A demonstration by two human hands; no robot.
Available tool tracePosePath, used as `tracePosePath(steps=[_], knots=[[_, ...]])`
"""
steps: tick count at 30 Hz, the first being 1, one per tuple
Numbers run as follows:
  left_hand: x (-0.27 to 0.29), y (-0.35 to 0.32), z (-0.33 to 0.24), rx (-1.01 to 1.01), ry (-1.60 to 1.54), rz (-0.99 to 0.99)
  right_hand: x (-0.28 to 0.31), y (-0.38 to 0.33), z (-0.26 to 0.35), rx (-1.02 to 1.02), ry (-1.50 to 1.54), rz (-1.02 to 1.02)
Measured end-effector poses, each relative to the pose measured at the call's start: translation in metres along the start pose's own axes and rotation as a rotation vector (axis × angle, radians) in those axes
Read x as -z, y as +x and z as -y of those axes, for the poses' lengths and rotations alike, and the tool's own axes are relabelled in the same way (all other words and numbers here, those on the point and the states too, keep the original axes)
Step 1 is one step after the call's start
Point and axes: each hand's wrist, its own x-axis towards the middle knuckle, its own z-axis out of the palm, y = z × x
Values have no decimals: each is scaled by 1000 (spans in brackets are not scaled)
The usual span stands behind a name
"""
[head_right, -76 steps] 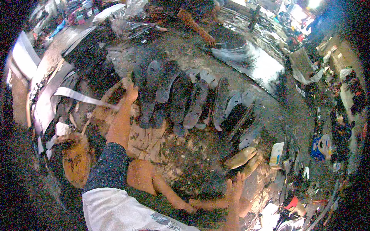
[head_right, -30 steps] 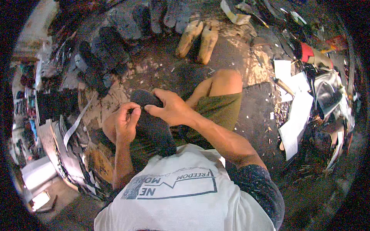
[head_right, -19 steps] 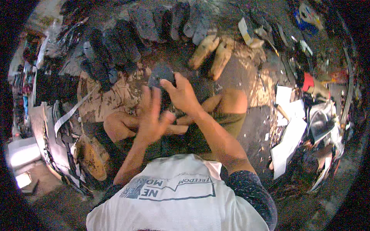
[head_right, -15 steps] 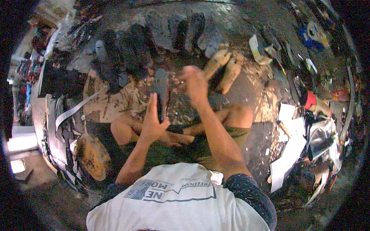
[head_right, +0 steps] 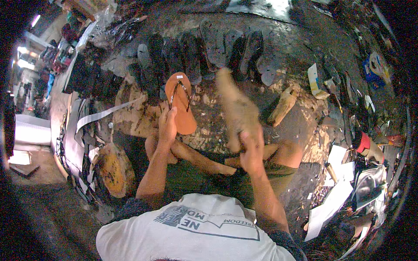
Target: The person sits on the floor and applies glue to the soles of flip-flops using a brush, then presses the straps onto the glued areas. The person handles multiple flip-flops one at a time, turning them over and inspecting the bond.
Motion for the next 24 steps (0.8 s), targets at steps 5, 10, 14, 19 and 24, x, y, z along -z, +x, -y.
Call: tracePosePath(steps=[5,10,14,19,24], knots=[[-12,6,-33,-323,294,33,-35,-46,53,-137,155,224],[6,-56,-83,-101,253,195,-61,-39,57,89,-66,115],[44,16,-65,-300,-629,360,-58,-50,66,376,-185,124],[24,25,-147,-116,-863,379,-50,-60,62,505,-146,244],[18,24,-148,-84,-972,349,-37,-63,56,502,-160,269]])
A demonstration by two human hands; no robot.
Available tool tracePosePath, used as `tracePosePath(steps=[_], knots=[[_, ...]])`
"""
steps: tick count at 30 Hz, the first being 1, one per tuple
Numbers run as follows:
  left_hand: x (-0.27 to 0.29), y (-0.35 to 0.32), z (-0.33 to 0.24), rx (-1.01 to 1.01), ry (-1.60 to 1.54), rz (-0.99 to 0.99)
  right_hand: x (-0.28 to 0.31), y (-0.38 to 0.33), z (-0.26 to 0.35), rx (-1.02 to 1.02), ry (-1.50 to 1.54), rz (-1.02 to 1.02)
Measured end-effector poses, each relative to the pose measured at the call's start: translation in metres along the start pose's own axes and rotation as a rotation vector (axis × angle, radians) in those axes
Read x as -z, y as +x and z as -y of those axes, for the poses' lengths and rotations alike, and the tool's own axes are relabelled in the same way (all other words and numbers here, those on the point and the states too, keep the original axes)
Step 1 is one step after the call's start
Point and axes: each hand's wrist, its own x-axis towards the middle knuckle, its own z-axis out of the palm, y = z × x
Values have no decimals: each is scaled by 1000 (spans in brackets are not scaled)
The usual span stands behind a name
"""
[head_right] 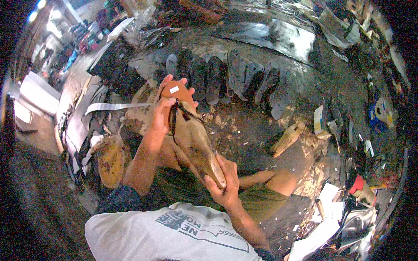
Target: The person sits on the floor and applies glue to the soles of flip-flops using a brush, then presses the straps onto the glued areas. The person handles multiple flip-flops one at a time, turning them over and inspecting the bond.
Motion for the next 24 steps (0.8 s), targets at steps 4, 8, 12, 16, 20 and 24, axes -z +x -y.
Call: tracePosePath(steps=[4,8,12,16,20,24], knots=[[-3,-13,5,13,-26,-8,0,-4,2,-43,28,-23],[-11,-17,4,-7,-34,25,-26,-17,0,66,74,-158],[-15,-22,1,-23,-11,54,-36,-34,4,-176,258,-186],[-21,-34,12,42,-44,56,-33,-17,8,99,57,-155],[-30,-46,20,14,-69,91,-38,-7,8,180,85,-196],[-34,-52,29,4,329,-111,-33,14,-5,48,56,-143]])
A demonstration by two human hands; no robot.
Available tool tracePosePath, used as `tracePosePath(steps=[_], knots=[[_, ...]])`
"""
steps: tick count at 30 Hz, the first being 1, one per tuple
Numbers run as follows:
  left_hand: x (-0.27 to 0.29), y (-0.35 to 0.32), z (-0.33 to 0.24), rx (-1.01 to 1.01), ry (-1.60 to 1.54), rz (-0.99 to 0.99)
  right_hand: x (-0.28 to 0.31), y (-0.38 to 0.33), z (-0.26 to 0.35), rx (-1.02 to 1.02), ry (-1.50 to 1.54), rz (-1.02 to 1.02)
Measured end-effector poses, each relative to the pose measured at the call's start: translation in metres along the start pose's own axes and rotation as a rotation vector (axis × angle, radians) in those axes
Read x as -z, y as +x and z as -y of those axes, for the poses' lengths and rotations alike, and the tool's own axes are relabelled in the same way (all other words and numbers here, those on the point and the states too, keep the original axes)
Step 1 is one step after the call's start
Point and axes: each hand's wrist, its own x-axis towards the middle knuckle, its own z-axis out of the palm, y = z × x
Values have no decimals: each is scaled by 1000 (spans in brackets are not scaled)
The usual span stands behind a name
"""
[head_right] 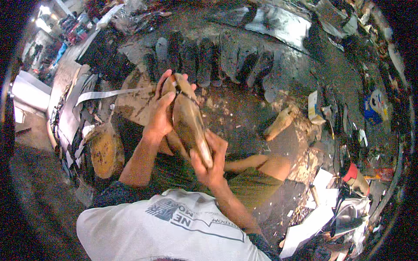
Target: The person sits on the floor and applies glue to the soles of flip-flops using a brush, then presses the straps onto the glued areas. The person handles multiple flip-flops one at a time, turning them over and inspecting the bond.
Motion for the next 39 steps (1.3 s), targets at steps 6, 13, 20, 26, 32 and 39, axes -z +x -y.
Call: tracePosePath(steps=[6,13,20,26,32,39], knots=[[-5,-35,60,-22,458,-148,-4,9,-32,67,-272,206],[-9,-67,38,142,442,-36,36,99,8,22,-221,428],[-4,-119,5,425,-91,-108,72,43,12,-659,433,455],[5,-148,0,476,-172,-128,41,-23,42,-1170,767,435],[18,-151,-1,426,-253,-149,41,-17,58,-1308,952,349],[47,-135,-6,153,-461,-51,83,-67,52,-1269,1166,136]])
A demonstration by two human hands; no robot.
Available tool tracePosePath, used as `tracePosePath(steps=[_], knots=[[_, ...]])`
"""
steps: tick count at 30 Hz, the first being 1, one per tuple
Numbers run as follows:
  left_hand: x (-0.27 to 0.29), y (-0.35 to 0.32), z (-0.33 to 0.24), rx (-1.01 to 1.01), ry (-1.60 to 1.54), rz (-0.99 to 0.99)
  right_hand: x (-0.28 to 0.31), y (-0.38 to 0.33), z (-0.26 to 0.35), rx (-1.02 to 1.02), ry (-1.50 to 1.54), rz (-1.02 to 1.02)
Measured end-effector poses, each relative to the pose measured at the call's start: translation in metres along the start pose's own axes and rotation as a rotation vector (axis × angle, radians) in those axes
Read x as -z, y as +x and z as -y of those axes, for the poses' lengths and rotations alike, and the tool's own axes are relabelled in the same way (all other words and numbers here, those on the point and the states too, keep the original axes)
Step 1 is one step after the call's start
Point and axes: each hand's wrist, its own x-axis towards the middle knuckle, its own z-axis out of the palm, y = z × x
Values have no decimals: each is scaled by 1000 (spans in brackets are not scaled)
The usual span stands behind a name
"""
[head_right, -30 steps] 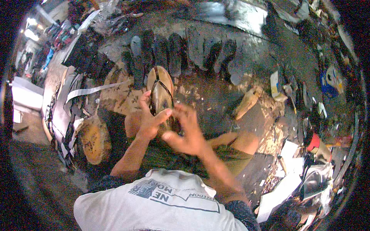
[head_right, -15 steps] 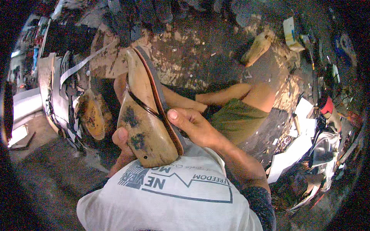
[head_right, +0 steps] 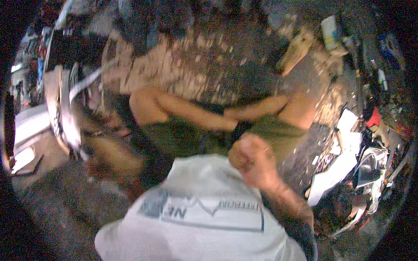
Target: The person sits on the floor and applies glue to the soles of flip-flops using a brush, then presses the straps onto the glued areas. The person handles multiple flip-flops one at a time, turning them over and inspecting the bond.
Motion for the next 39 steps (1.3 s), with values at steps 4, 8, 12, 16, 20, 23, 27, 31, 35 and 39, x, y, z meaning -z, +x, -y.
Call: tracePosePath(steps=[4,8,12,16,20,23,27,31,35,39], knots=[[2,47,4,-135,-360,381,-20,73,14,-73,-119,236],[-25,89,-1,-157,-77,457,-66,85,11,-243,146,393],[-49,79,20,-103,-147,166,-71,83,13,-164,298,411],[0,73,23,-19,79,45,-75,76,17,-126,255,381],[-9,62,16,22,425,-224,-58,84,15,112,53,222],[-13,54,23,212,313,-137,-39,99,23,356,-395,86],[-38,51,30,151,729,-91,-33,108,25,475,-651,72],[-27,50,38,51,1044,-109,-29,108,41,294,-544,112],[-27,53,40,28,1080,-103,-37,111,54,185,-438,29],[-27,55,38,55,956,-122,-36,108,53,267,-554,43]])
